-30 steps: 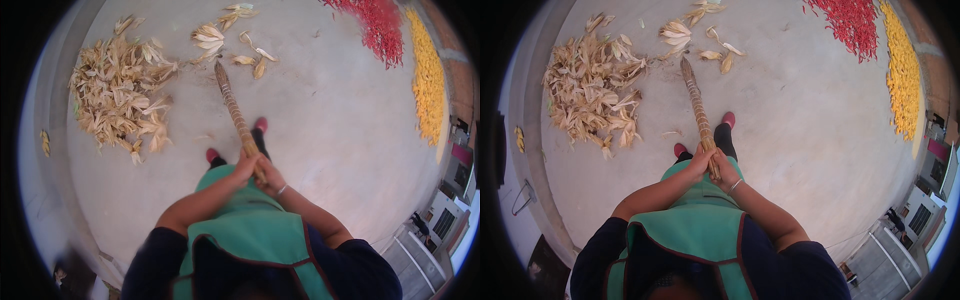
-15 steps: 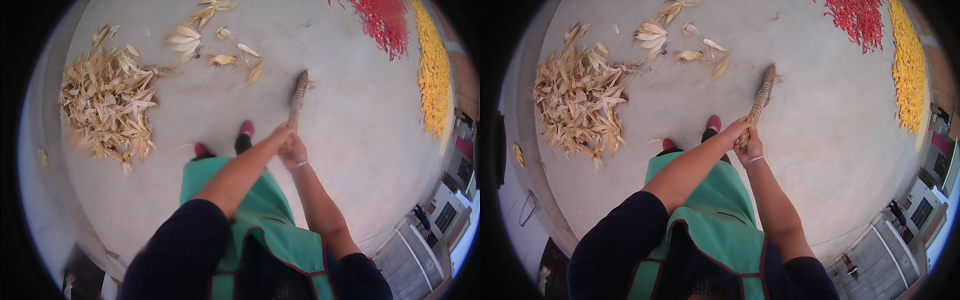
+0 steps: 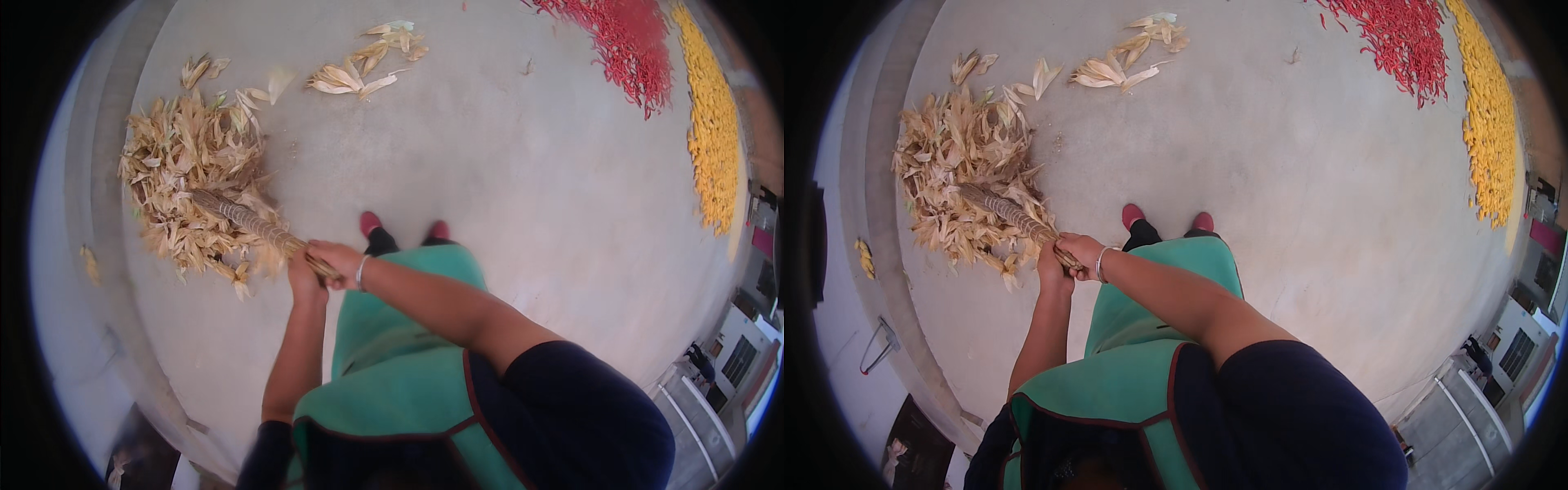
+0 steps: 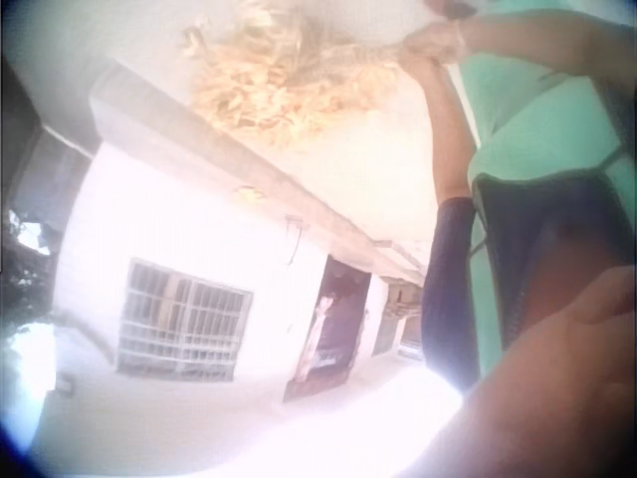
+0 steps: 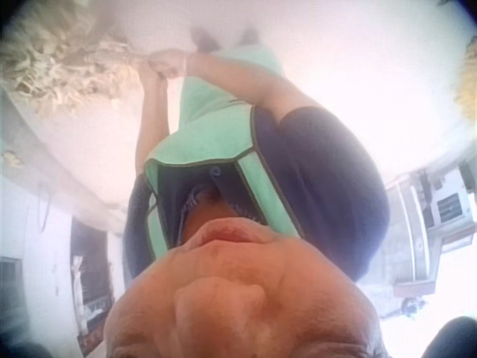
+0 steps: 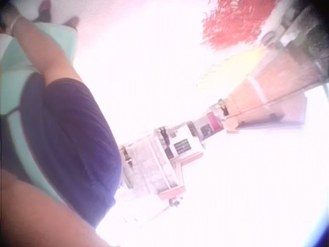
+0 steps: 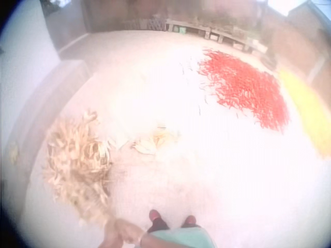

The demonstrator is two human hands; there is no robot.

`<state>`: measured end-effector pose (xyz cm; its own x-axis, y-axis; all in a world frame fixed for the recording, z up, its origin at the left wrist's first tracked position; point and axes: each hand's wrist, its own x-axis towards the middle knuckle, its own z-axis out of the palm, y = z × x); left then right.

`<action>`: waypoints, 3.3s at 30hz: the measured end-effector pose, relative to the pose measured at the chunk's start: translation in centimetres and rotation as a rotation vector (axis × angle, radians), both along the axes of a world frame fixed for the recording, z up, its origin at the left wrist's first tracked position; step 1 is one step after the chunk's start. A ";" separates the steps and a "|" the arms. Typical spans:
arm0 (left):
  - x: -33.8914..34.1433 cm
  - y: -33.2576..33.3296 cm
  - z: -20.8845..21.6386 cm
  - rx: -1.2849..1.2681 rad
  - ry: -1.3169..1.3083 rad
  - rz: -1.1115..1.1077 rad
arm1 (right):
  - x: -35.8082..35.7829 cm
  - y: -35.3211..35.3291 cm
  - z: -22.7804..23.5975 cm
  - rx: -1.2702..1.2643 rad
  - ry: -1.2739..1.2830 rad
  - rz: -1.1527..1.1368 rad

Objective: The person pours peppers from a tray into a container, picks up ears of corn from the ground by hand to place them in a pile, and sweeps corn husks into a heap using a broom in a courtyard.

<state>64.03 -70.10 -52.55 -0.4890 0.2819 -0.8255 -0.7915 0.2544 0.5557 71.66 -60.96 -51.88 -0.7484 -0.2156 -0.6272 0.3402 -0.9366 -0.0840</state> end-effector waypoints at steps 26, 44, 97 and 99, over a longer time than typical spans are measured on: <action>28.7 44.0 -5.2 0.199 -0.576 -0.930 | 29.2 33.1 -1.3 0.159 -0.638 -1.114; -14.9 25.3 1.9 -0.011 0.103 0.254 | -16.3 25.2 1.0 0.078 -0.021 0.154; -29.8 60.6 0.9 0.354 -0.168 -0.110 | -29.4 55.6 2.5 0.412 -0.333 -0.267; -29.8 63.7 -1.6 0.437 -0.228 -0.245 | -29.3 58.0 1.8 0.469 -0.445 -0.324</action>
<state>34.25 -6.43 -54.12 -0.1882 0.7051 -0.6837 -0.8508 0.2308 0.4722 42.37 -2.95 -50.09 -0.3816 0.3406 -0.8593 0.1472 -0.8954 -0.4203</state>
